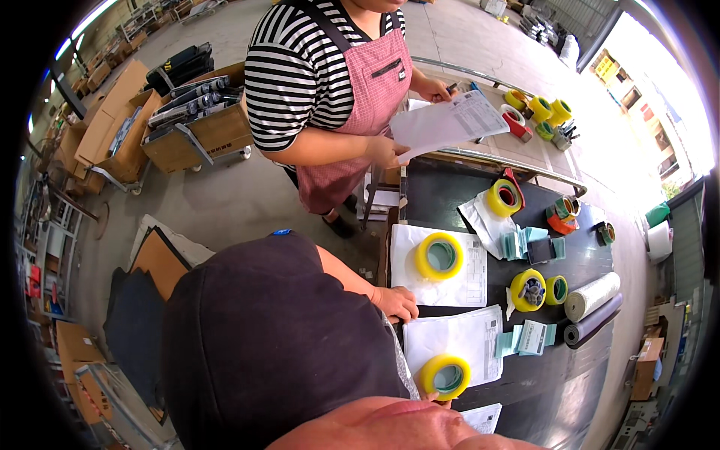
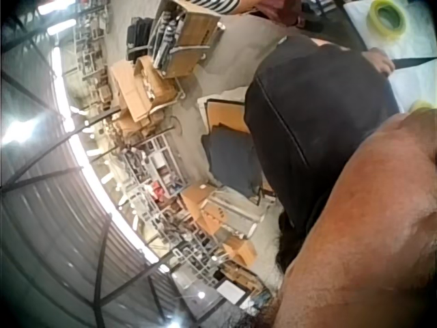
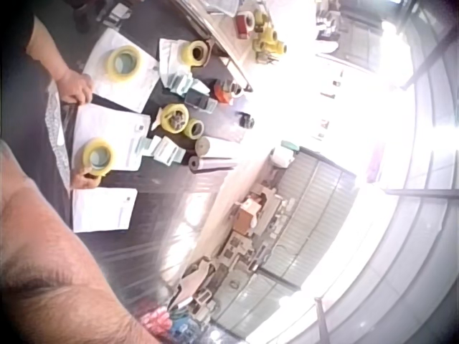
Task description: The person handles light blue face masks and shipping labels at a packing table, placing masks into white poly mailers and arranging them with yellow tape rolls. Another person works nearby with similar materials.
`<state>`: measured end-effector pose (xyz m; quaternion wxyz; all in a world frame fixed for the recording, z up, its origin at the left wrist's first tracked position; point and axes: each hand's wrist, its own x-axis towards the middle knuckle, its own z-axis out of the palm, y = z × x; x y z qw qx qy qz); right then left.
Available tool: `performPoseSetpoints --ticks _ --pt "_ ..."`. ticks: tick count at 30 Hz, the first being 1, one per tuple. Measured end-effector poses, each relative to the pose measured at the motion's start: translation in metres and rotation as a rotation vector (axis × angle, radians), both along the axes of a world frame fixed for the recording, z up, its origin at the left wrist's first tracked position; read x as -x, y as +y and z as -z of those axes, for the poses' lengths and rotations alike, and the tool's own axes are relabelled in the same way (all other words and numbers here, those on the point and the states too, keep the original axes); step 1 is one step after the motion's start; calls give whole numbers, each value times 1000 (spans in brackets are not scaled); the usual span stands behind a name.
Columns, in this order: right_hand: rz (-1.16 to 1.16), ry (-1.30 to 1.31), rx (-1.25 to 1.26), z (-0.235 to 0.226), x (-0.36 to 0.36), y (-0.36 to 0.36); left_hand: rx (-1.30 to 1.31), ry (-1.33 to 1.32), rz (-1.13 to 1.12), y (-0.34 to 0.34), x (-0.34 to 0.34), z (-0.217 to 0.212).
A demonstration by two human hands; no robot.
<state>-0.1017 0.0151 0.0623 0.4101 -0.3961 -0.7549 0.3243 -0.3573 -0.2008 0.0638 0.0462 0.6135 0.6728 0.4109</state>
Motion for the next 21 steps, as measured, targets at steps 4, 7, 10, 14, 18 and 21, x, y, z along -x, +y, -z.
performPoseSetpoints --ticks 4,7,10,14,18,21 --pt "22 -8 12 -1 -4 1 -7 -4 5 -1 -1 -4" --pt "30 -17 21 0 -6 3 -12 -9 -4 -6 -3 -7" --pt "45 -19 29 -1 -4 1 -18 -9 -9 -7 -3 -10" --pt "88 -14 36 1 -8 3 -29 -10 19 -4 2 -14" --pt "64 -27 49 3 -1 -2 -41 -1 -19 -14 -2 -10" --pt "19 -33 31 -4 5 -4 -101 12 -10 -12 0 -1"
